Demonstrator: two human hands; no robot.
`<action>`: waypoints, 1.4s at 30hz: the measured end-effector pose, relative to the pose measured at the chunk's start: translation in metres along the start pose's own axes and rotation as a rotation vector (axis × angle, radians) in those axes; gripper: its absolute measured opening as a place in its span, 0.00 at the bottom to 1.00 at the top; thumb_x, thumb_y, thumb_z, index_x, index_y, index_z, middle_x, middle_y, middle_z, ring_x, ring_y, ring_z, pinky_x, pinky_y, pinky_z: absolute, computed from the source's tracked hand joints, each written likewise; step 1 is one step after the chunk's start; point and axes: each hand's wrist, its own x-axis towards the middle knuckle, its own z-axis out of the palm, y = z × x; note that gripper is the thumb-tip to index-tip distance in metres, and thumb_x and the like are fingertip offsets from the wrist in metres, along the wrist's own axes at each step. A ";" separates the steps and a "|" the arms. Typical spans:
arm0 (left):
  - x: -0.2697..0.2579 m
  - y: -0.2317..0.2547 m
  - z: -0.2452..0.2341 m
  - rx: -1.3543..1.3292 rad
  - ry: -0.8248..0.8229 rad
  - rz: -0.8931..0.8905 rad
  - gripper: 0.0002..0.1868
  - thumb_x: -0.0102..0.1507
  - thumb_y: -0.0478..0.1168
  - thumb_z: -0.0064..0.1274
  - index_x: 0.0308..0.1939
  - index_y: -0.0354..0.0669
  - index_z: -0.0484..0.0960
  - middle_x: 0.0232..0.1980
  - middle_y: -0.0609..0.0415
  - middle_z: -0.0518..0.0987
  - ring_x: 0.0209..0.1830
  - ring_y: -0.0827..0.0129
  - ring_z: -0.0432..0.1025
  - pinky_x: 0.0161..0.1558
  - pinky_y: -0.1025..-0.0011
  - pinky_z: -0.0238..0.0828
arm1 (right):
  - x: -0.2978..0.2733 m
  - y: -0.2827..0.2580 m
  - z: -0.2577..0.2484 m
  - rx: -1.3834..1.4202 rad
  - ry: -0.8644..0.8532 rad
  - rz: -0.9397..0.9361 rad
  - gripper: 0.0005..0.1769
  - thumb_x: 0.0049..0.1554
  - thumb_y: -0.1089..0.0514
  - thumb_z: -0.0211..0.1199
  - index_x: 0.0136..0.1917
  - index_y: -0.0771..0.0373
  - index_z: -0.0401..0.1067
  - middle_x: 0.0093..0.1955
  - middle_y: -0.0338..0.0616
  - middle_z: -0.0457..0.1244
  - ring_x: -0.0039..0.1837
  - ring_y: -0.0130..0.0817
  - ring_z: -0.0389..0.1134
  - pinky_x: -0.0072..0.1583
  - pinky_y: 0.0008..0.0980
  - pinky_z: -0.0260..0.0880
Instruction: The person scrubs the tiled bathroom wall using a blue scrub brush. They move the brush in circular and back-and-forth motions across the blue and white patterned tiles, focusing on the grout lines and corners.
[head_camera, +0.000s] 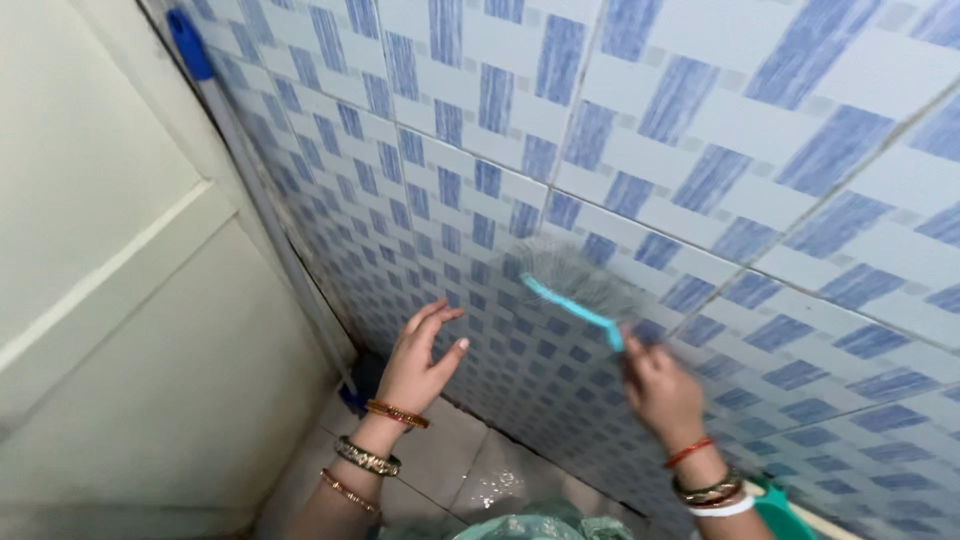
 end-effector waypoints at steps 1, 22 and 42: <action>0.012 -0.005 -0.009 -0.002 -0.030 -0.016 0.22 0.61 0.45 0.58 0.60 0.48 0.78 0.71 0.47 0.70 0.70 0.51 0.65 0.64 0.61 0.65 | 0.008 -0.003 -0.007 -0.004 0.057 0.042 0.33 0.56 0.54 0.63 0.74 0.46 0.64 0.41 0.43 0.64 0.35 0.44 0.67 0.38 0.41 0.68; 0.205 -0.059 -0.017 0.325 -0.038 1.027 0.34 0.72 0.58 0.43 0.78 0.50 0.61 0.84 0.49 0.50 0.85 0.57 0.39 0.81 0.50 0.29 | 0.011 -0.133 -0.021 -0.196 0.164 0.779 0.18 0.57 0.49 0.64 0.59 0.55 0.71 0.45 0.47 0.69 0.47 0.49 0.71 0.46 0.45 0.71; 0.223 -0.092 0.078 0.613 0.443 1.014 0.38 0.73 0.67 0.38 0.84 0.62 0.52 0.87 0.52 0.43 0.87 0.57 0.35 0.81 0.44 0.24 | 0.052 -0.042 0.007 0.024 0.332 0.239 0.16 0.55 0.53 0.68 0.53 0.62 0.72 0.34 0.47 0.65 0.35 0.46 0.68 0.38 0.41 0.68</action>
